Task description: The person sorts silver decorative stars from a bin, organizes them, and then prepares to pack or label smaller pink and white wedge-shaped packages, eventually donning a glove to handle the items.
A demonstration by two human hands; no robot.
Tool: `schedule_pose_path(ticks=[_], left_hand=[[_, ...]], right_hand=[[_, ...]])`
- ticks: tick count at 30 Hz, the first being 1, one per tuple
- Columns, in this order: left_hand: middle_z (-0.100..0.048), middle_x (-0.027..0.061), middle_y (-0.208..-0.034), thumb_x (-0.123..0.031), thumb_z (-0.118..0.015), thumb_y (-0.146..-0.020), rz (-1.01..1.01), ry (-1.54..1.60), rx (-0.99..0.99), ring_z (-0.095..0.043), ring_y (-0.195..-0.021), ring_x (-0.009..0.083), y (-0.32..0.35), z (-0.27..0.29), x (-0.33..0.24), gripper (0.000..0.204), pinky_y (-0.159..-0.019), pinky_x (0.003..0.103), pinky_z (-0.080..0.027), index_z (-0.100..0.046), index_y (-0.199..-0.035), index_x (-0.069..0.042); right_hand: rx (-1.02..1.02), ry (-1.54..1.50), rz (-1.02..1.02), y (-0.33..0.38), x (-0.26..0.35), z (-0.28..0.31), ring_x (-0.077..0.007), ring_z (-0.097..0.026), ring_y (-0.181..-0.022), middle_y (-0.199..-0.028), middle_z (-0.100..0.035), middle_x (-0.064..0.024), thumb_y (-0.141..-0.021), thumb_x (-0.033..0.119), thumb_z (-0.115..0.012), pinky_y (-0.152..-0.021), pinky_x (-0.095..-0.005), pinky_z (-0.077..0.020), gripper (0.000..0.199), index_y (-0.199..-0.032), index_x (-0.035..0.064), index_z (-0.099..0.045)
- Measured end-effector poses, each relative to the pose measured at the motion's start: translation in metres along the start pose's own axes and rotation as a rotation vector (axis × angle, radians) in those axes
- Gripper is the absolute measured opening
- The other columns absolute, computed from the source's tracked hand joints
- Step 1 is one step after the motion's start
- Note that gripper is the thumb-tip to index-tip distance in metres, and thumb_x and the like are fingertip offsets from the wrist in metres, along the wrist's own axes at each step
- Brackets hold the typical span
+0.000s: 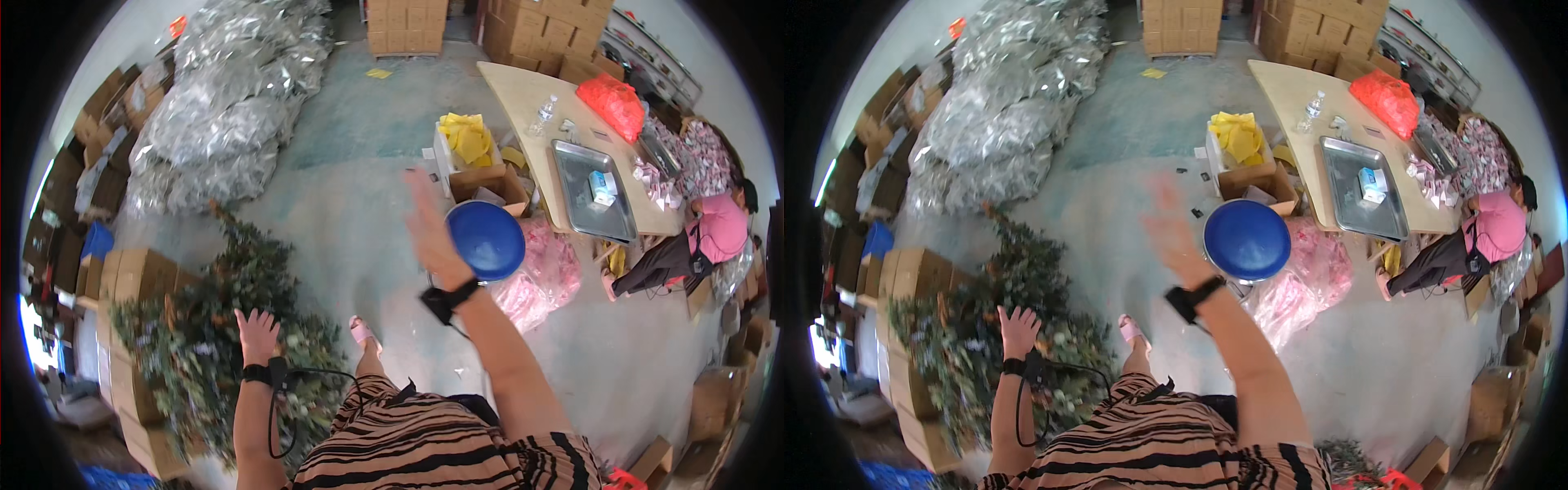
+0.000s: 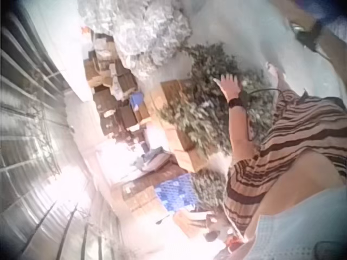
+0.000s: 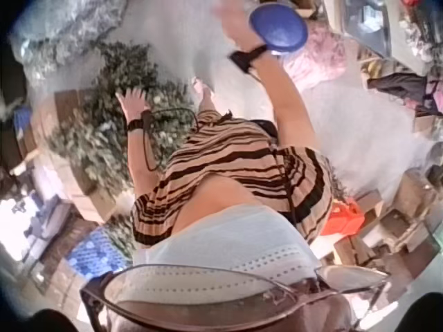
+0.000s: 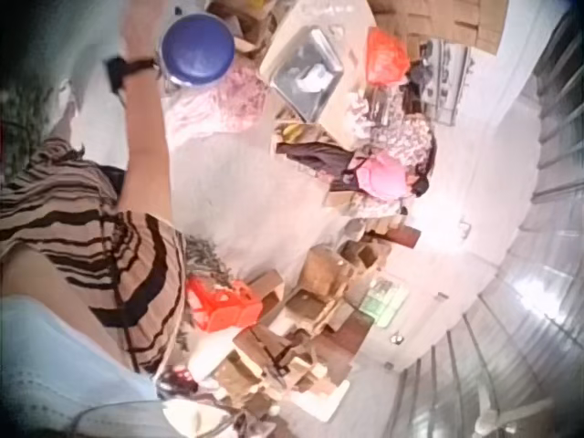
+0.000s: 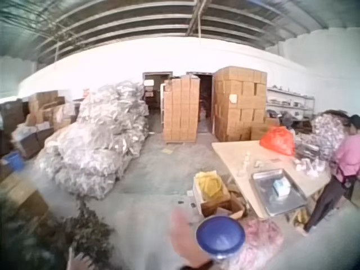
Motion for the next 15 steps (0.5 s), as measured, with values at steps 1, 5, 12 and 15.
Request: schedule_pose_path(ticks=[1,5,12,15], left_hand=[[-0.010,0.0166,-0.149,-0.068,-0.028,-0.085,0.060,0.007,0.069,-0.009,-0.138,0.0316,-0.016,-0.021,0.002,0.089,-0.111,0.044,-0.008,-0.003,-0.144,-0.006],[-0.024,0.0175,-0.144,-0.069,-0.034,-0.083,0.047,0.014,0.263,-0.021,-0.133,0.0324,-0.177,-0.196,-0.034,0.090,-0.108,0.046,-0.019,-0.018,-0.141,-0.002],[-0.024,0.0167,-0.144,-0.057,-0.045,-0.087,-0.075,0.049,0.333,-0.029,-0.129,0.0349,-0.319,-0.351,-0.116,0.079,-0.104,0.046,-0.024,-0.016,-0.143,-0.010],[-0.042,0.0183,-0.132,-0.041,-0.044,-0.092,-0.300,-0.752,0.209,-0.043,-0.119,0.0289,-0.433,-0.265,-0.180,0.060,-0.100,0.040,-0.034,-0.027,-0.139,-0.007]], right_hand=[[-0.025,0.018,-0.025,0.002,-0.007,0.000,-0.0315,-0.029,-0.131,-0.141,-0.032,-0.0146,-0.082,0.018,-0.057,-0.108,-0.0407,-0.0247,0.055,-0.133,0.0072,-0.039],[0.126,0.022,0.090,-0.108,-0.119,-0.122,-0.0317,-0.040,-0.123,-0.130,-0.044,-0.0181,-0.084,0.019,-0.052,-0.103,-0.0411,-0.0303,0.049,-0.130,0.0054,-0.043],[0.392,0.741,-0.521,-0.090,-0.417,0.045,-0.0337,-0.057,-0.099,-0.106,-0.061,-0.0174,-0.087,0.042,-0.046,-0.086,-0.0429,-0.0433,0.047,-0.114,0.0055,-0.056],[0.770,0.798,-0.844,-0.101,-0.452,0.128,-0.0395,-0.056,-0.090,-0.097,-0.062,-0.0204,-0.088,0.041,-0.044,-0.079,-0.0476,-0.0430,0.045,-0.094,0.0011,-0.063]])
Point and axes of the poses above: each hand's wrist, its own y-axis away from the middle knuckle, its own z-axis out of the back of the hand, x = y × z, the point moved 5 cm from there along -y, towards the middle knuckle
